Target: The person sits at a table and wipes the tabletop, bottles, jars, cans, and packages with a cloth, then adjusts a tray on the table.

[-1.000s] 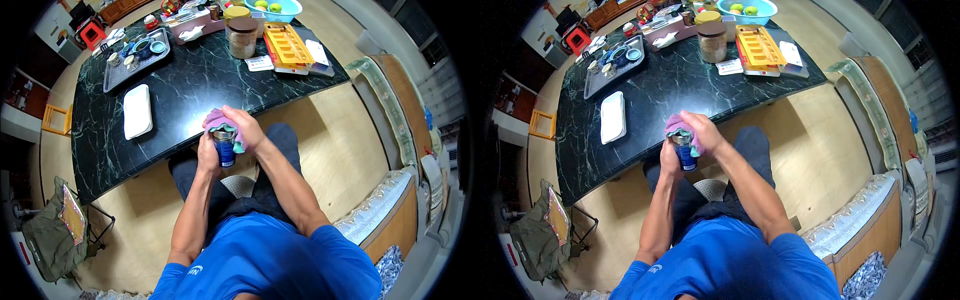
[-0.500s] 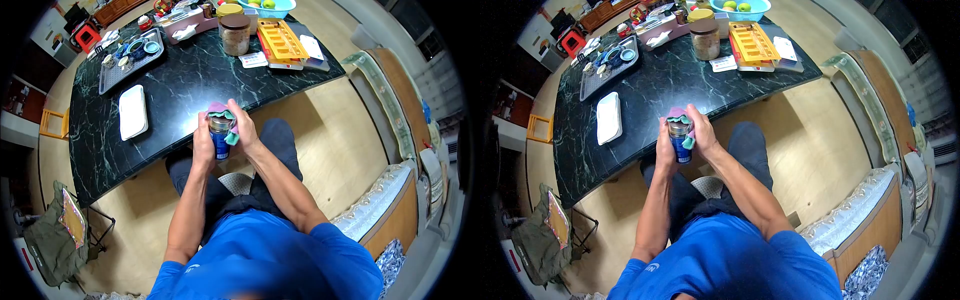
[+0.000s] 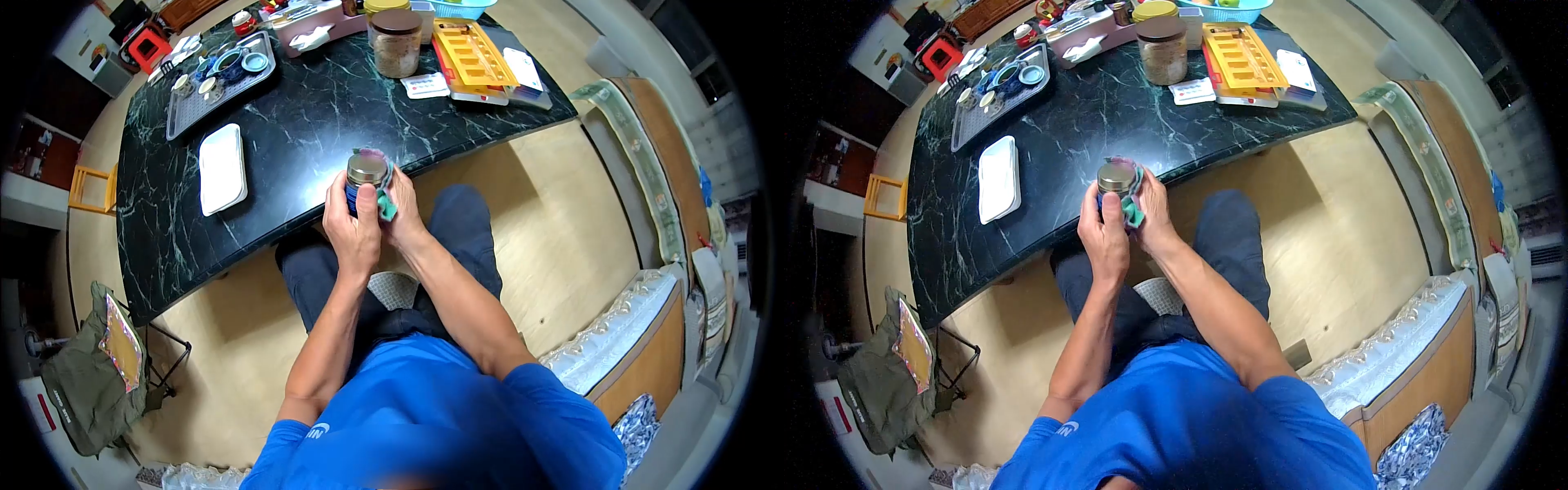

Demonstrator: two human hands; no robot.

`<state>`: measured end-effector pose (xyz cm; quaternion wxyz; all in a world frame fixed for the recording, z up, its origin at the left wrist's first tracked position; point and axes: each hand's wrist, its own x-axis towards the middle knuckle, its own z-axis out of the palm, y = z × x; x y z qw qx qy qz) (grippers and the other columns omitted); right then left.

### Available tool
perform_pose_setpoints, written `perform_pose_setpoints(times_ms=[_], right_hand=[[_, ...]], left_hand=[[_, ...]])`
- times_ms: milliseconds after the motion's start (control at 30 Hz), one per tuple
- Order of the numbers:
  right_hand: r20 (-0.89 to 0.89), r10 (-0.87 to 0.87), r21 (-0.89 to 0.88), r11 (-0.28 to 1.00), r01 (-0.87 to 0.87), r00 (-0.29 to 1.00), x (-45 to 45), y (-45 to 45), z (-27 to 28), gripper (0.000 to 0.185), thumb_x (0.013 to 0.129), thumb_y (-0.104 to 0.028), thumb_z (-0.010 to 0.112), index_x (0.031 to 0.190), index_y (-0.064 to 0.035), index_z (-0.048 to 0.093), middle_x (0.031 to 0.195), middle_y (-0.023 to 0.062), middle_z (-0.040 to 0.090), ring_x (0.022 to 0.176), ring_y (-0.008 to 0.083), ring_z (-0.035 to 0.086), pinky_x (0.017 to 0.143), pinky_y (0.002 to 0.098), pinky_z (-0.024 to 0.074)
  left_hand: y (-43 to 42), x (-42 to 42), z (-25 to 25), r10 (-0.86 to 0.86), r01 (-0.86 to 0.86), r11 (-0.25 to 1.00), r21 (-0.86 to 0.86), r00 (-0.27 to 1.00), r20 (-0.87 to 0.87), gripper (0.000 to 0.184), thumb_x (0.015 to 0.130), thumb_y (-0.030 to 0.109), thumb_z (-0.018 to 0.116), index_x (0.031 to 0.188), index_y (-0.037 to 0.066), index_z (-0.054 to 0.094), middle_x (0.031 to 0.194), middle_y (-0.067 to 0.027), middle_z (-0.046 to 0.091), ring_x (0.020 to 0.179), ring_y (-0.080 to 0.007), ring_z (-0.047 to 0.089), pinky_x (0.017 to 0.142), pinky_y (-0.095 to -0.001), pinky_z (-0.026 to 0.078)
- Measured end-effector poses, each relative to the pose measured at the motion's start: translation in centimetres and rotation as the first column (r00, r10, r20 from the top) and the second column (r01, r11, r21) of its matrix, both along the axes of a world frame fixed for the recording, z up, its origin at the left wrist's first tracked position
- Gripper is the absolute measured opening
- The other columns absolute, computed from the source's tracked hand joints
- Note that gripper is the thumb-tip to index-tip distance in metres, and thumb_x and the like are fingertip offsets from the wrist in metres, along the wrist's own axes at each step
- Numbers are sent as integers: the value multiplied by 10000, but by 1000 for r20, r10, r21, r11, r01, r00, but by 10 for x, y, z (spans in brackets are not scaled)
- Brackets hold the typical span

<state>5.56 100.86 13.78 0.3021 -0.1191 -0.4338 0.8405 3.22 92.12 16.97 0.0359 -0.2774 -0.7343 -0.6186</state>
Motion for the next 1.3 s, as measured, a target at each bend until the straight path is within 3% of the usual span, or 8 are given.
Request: perform_pose_setpoints(times_ms=[267,467,533,833,933,1000,1100,1300], right_hand=[[55,-462,657,684,316,885,2,-34,9,375,1098,-258,411,1289,17,578,1045,116,650,963,195,628,859,346,506],[34,283,-255,930,-266,958,7,4,-3,320,1058,-236,426,1141,1,623,975,55,661,814,124,633,721,280,522],[216,-170,634,773,-5,962,2,-5,0,334,1061,-251,414,1127,10,612,952,67,659,781,122,620,690,276,512],[309,-226,694,718,-56,924,8,-16,3,327,1014,-221,390,859,5,569,871,219,636,736,348,604,662,471,458],[185,381,-478,840,-256,906,3,0,6,406,1059,-302,378,896,-18,618,799,105,635,705,211,621,645,402,478],[219,396,-504,828,-245,892,4,-5,17,434,1069,-357,385,959,-14,627,771,58,618,726,162,611,658,363,482],[325,-174,494,870,-9,930,12,-21,16,398,1075,-332,400,1088,8,607,877,78,649,741,162,582,713,318,484],[132,-189,453,885,111,973,6,-33,28,416,1092,-318,382,1071,9,639,885,53,642,763,152,578,739,328,500]], left_hand=[[-1,-33,-14,-242,116,912,392,927,288,524,1084,469,415,1282,13,581,1127,-60,641,1027,-114,577,918,-271,465],[-5,-30,-26,-350,192,894,405,865,361,569,1091,418,426,1430,-31,509,1285,-93,628,1142,-140,585,1001,-271,446],[-9,-36,-27,-338,152,885,439,860,383,532,1095,407,423,1374,-24,560,1217,-88,654,1078,-136,604,972,-276,461],[-24,-13,-7,-95,45,980,192,962,257,674,1028,533,520,1317,-72,587,1166,-133,670,1063,-158,594,955,-304,464],[-25,-17,-17,-202,147,955,258,958,203,763,1014,553,531,1416,-94,497,1331,-204,618,1214,-212,573,1062,-327,414],[-27,-21,-13,-354,266,911,315,896,267,745,1020,529,534,1420,-97,489,1388,-232,580,1276,-238,547,1092,-334,389],[-24,-33,-28,-168,98,941,325,966,195,595,1063,461,481,1353,-51,565,1304,-145,622,1163,-180,577,1022,-319,436],[-20,-9,3,-115,25,945,326,959,259,553,990,473,625,1218,-30,606,1271,-147,640,1152,-217,596,986,-340,465]])
